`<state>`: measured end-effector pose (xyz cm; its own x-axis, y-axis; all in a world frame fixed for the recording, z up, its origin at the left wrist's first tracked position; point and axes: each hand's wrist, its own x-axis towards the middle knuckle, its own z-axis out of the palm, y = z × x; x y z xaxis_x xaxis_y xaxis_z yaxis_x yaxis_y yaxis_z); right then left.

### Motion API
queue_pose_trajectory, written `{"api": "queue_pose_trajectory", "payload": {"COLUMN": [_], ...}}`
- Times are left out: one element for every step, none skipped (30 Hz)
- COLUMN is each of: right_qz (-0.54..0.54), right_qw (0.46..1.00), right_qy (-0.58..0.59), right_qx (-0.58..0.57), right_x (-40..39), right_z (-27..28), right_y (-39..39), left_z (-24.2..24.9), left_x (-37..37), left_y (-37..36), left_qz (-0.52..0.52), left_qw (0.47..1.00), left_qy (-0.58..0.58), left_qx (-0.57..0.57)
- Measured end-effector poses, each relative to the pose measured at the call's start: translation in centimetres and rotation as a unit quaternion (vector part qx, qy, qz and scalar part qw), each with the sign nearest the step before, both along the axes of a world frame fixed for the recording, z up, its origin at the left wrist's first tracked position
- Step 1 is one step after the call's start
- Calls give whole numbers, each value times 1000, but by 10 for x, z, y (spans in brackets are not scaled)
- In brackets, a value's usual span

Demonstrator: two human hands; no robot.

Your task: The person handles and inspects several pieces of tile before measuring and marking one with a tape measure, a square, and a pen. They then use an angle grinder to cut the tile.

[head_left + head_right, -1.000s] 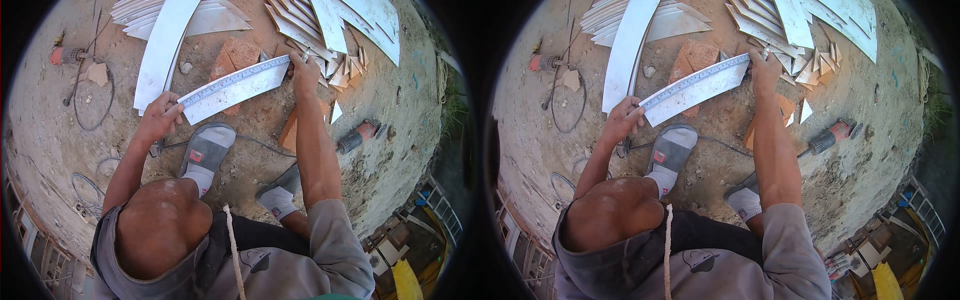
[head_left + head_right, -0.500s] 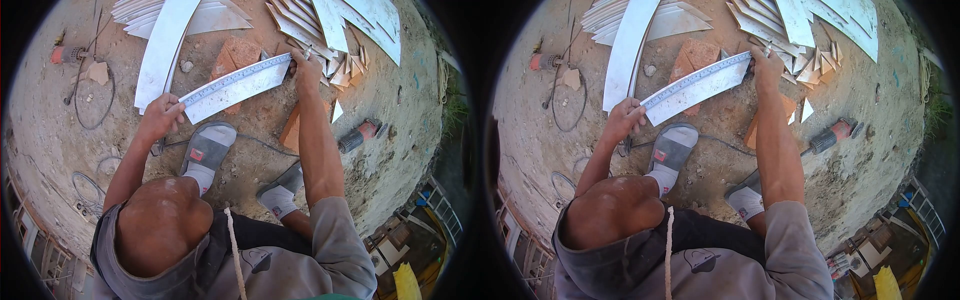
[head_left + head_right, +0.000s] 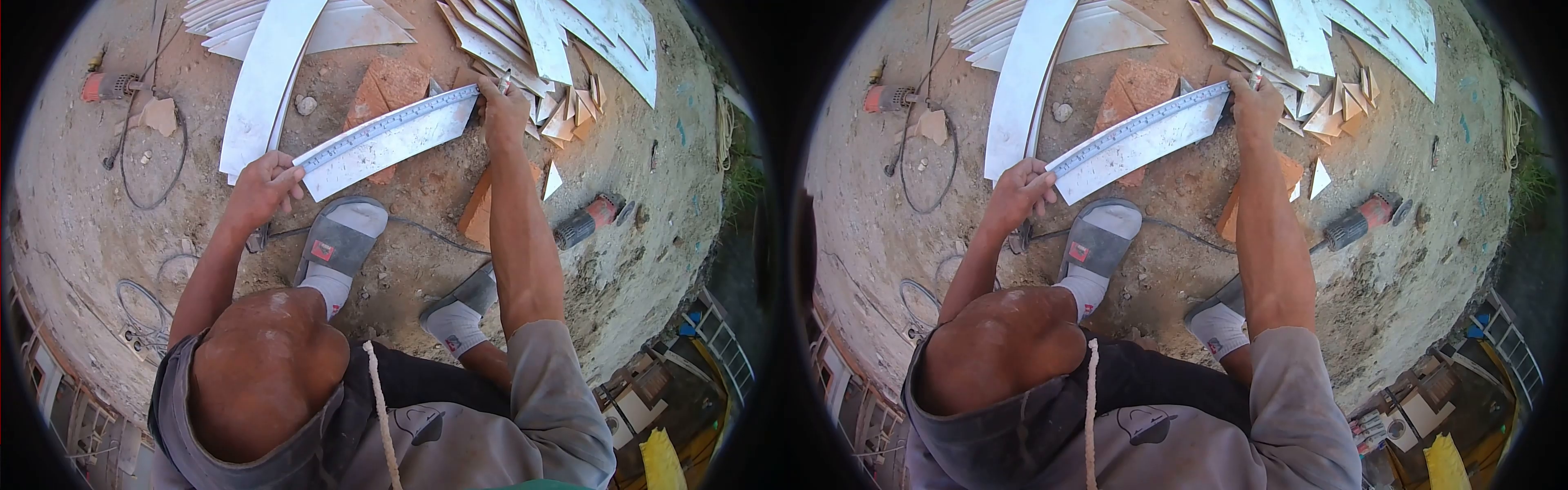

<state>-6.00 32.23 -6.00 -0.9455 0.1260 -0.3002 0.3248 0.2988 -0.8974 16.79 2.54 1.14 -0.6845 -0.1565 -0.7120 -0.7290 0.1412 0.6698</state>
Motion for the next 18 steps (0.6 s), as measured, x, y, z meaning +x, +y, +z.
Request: {"api": "queue_pose_trajectory", "payload": {"right_qz": [-5, -5, -3, -1, -2, -3, -3, -3, 0, 2, 3, 4, 5, 5, 5, 5, 4, 10], "right_qw": [1000, 1000, 1000, 1000, 1000, 1000, 1000, 1000, 1000, 1000, 1000, 999, 999, 999, 999, 999, 999, 999], "right_qy": [-3, -3, -7, -12, -13, -10, -8, -9, -14, -18, -19, -19, -18, -18, -20, -21, -20, -19], "right_qx": [-11, -11, -9, -6, -6, -3, 1, 0, -3, -7, -9, -25, -41, -41, -38, -35, -34, -26], "right_x": [0, 0, 0, 1, 1, 2, 2, 3, 2, 2, 2, 1, 1, 1, 1, 1, 1, 1], "right_z": [1, 3, 4, 5, 6, 8, 9, 10, 9, 9, 9, 9, 8, 7, 8, 10, 11, 13], "right_y": [0, -1, -1, -1, -1, -2, -3, -3, -2, -2, -3, -3, -4, -4, -4, -4, -3, -3], "left_z": [-1, -3, -4, -4, -4, -4, -4, -3, -2, -2, -4, -4, -4, -3, -2, -2, -1, -1], "left_x": [0, 0, 1, 0, 0, 0, -1, -2, -2, -1, -1, -1, -1, 0, 1, 1, 1, 1], "left_y": [0, 0, -1, -1, -2, -2, -2, -2, -2, -3, -5, -6, -5, -4, -2, -1, 0, 1], "left_qz": [0, -2, -3, -3, -8, -13, -13, -20, -27, -26, -41, -57, -56, -51, -47, -48, -42, -35], "left_qw": [1000, 1000, 1000, 1000, 1000, 1000, 1000, 1000, 999, 999, 999, 998, 998, 998, 999, 999, 999, 999], "left_qy": [0, -4, -8, -9, -5, -1, -1, -2, -3, -5, -10, -15, -15, -13, -10, -10, -6, -2], "left_qx": [1, -1, -3, -3, -8, -13, -13, -17, -22, -25, -23, -22, -23, -24, -24, -23, -31, -39]}}
